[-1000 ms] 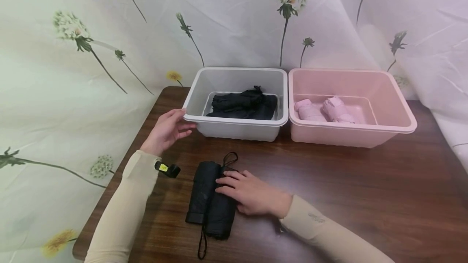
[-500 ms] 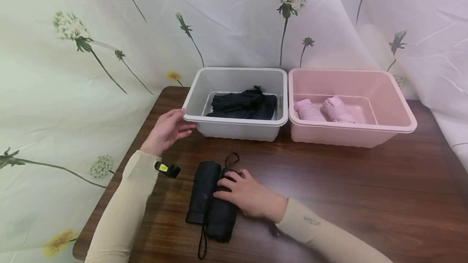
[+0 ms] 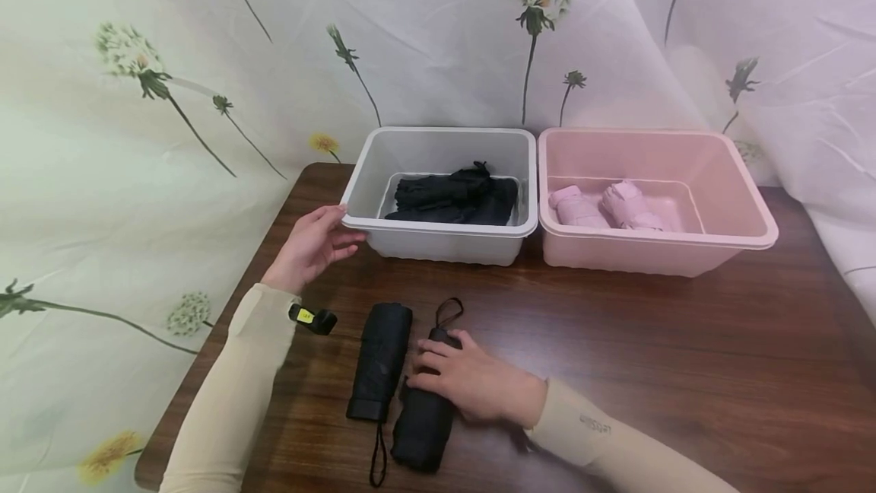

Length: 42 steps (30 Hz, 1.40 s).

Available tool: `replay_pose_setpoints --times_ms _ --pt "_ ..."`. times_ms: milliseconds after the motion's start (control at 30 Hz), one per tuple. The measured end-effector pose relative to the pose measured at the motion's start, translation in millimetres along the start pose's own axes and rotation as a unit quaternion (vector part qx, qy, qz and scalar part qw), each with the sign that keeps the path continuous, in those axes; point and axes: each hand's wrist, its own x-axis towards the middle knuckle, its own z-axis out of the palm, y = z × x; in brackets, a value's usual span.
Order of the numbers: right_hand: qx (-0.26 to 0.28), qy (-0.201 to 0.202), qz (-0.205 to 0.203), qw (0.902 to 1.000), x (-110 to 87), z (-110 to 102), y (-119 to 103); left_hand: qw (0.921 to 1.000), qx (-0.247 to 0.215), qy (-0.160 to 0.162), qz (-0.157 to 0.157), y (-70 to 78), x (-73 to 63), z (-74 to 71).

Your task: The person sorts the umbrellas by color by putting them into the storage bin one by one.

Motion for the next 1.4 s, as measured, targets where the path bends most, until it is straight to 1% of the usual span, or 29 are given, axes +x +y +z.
replay_pose_setpoints --times_ms 133,367,600,833,1067,1200,1400 --pt "-0.008 -0.009 0.001 0.9999 -3.2 -2 -3 0.9999 -0.006 -0.005 -0.007 0.8 -0.4 0.1" --pt "0.011 -0.006 0.006 0.9999 -7.7 -5 -6 0.9999 -0.008 -0.003 -0.008 0.7 -1.8 -0.2" --pt "0.024 -0.046 0.015 0.9985 -7.8 -7 -8 1.0000 -0.006 -0.002 -0.007 -0.2 -1.3 -0.4" --pt "0.029 -0.047 0.030 0.9980 -8.8 -9 -11 1.0000 -0.003 -0.001 -0.009 0.4 -1.6 -0.1" --pt "0.037 -0.063 0.036 0.9967 -8.2 -10 -15 0.9999 -0.009 -0.003 -0.011 1.3 -1.7 0.2" --pt "0.040 -0.063 0.032 0.9967 -8.2 -7 -14 0.9999 -0.008 -0.004 -0.010 1.2 -1.6 0.7" --pt "0.051 -0.043 0.016 0.9977 -9.4 -3 -10 0.9999 -0.009 -0.004 -0.009 1.1 -0.9 2.0"
